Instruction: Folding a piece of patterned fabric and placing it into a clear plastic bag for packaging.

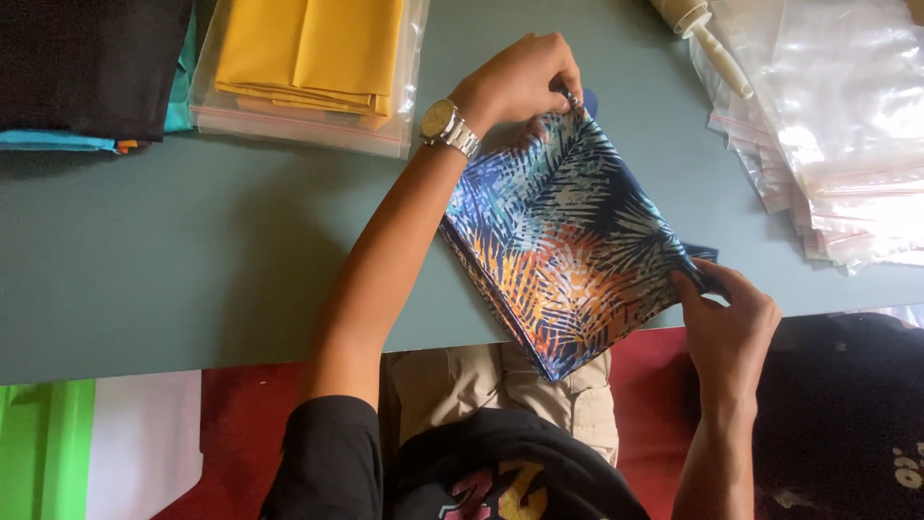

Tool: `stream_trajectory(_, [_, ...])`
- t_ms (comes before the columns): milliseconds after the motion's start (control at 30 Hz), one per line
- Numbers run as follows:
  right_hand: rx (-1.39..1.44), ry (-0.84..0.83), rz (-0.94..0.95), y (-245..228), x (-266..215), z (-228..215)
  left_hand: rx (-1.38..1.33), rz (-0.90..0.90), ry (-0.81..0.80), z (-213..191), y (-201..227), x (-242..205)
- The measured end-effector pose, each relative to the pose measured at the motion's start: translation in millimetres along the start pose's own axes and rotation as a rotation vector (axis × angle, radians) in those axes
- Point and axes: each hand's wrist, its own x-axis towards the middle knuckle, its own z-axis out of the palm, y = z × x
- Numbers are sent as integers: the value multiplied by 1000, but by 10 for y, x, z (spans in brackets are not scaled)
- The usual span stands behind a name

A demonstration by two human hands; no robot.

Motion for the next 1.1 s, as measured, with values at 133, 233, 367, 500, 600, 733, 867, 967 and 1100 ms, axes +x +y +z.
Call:
stream_trajectory(133, [-13, -6, -23, -15, -54, -70, 27, -8, -46, 54, 3, 33])
stream_trajectory(233, [-128, 66, -257, 286, -100, -79, -120, -7, -23, 49, 31, 66])
stream_trajectory(367, [34, -58, -126, 69, -149, -234, -294, -4, -32, 19, 288, 47])
stream_trajectory(500, [228, -186, 242, 66, -184, -239, -307, -40, -41, 210, 336, 188])
stream_trajectory(600, [370, -221, 329, 84, -181, -192, -288, -116, -141, 399, 281, 367])
stream_trajectory(733, [452, -296, 408, 9, -156, -202, -158, -212, -265, 768, 178, 627])
stream_trajectory(867, [246, -349, 472, -146, -136, -270, -149, -121, -212, 1054, 101, 670])
stream_trajectory(967, [-245, -392, 301, -173, -119, -332, -7, -72, -92, 1169, 154, 606])
stream_trajectory(1100, [-518, -306, 156, -130, -95, -450, 605, 43, 119, 1066, 633, 191])
